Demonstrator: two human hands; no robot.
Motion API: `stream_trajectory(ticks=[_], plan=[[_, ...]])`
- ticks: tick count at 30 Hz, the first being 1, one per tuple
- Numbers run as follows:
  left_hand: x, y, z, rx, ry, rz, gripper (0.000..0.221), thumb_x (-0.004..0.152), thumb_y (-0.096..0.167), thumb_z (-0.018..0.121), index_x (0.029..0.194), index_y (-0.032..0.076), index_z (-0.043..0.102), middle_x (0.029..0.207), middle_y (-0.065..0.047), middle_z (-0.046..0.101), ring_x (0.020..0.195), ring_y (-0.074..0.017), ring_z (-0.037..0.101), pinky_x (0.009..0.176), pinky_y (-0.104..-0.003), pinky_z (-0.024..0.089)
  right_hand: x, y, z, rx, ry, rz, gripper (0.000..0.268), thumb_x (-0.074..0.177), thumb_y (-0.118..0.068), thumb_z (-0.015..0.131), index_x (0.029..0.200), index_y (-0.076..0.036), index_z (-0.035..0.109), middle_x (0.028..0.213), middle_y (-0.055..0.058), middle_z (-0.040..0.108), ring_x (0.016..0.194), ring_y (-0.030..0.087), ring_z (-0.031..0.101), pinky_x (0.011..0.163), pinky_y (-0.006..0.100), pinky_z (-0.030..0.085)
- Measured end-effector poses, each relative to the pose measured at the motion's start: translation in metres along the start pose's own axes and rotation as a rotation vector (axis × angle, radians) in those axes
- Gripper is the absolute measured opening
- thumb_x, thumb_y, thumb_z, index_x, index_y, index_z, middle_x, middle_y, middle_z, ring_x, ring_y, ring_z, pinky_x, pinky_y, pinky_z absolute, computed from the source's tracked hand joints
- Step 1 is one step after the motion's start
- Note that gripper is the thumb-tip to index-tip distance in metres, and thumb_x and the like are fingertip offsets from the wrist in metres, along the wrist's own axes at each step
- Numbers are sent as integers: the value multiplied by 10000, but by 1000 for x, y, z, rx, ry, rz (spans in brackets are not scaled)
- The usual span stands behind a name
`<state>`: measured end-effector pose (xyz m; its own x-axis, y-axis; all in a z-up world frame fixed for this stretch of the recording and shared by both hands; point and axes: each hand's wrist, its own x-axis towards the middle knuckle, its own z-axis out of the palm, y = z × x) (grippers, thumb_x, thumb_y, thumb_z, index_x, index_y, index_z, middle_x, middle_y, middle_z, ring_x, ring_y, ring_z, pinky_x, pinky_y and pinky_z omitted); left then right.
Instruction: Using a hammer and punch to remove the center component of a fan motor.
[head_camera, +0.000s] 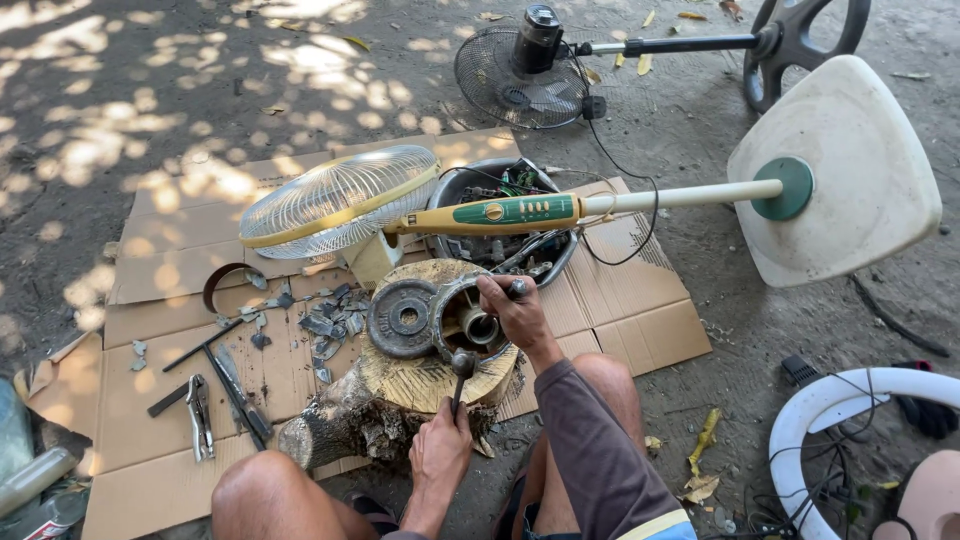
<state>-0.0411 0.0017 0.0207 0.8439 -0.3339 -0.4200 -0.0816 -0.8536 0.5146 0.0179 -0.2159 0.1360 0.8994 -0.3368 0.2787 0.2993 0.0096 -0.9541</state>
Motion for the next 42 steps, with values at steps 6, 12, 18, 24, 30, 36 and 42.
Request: stream_trajectory(ticks=[6, 12, 18, 24, 30, 36, 42], plan=[[0, 0, -4, -21, -25, -66, 345, 1083, 397, 414, 1269, 163, 585, 635, -21, 699, 439, -163, 625, 401, -350, 560, -1, 5, 6, 5, -33, -104, 355, 1008, -251, 637, 667, -151, 647, 561, -64, 542, 449, 58, 419, 404, 224, 362], [7, -1, 3, 18, 23, 20, 254, 1094, 377, 430, 1175, 181, 569, 573, 13, 618, 391, -135, 530, 349, -331, 497, -3, -7, 14, -93, -54, -189, 436, 1009, -192, 626, 601, -97, 509, 572, -54, 431, 504, 86, 313, 490, 278, 299], [2, 6, -6, -16, 4, -3, 268, 1087, 383, 424, 1153, 173, 578, 603, -3, 667, 417, -156, 579, 384, -344, 522, -4, 12, 16, -30, 14, -56, 438, 1005, -202, 637, 600, -145, 479, 576, -86, 416, 513, 66, 300, 482, 251, 267], [-4, 12, -15, -26, 27, 28, 291, 1078, 369, 436, 1187, 142, 582, 666, -74, 738, 456, -219, 669, 419, -412, 578, -2, 26, 16, -119, 108, 82, 379, 975, -290, 673, 705, -30, 723, 591, -15, 594, 508, 70, 436, 466, 250, 330], [-15, 25, -27, -25, 90, 12, 320, 1021, 396, 485, 1186, 159, 621, 833, -157, 779, 715, -441, 730, 641, -570, 547, -4, 29, 11, -213, 86, 78, 417, 1008, -284, 618, 713, 7, 665, 595, -22, 553, 507, 88, 407, 464, 287, 312], [0, 6, -7, -27, 47, 58, 362, 1073, 347, 446, 1267, 79, 593, 622, -55, 715, 401, -177, 617, 351, -346, 532, -9, 52, 5, -329, 54, -23, 391, 1054, -296, 484, 825, -72, 709, 1016, 29, 715, 1017, 204, 599, 964, 386, 449], [-1, 11, -14, -13, 68, 31, 404, 1057, 378, 447, 1323, 107, 586, 758, -121, 776, 547, -261, 738, 494, -426, 622, -13, 64, 12, -270, 81, 26, 449, 1061, -258, 439, 801, -66, 751, 817, 15, 701, 663, 110, 494, 659, 281, 434]])
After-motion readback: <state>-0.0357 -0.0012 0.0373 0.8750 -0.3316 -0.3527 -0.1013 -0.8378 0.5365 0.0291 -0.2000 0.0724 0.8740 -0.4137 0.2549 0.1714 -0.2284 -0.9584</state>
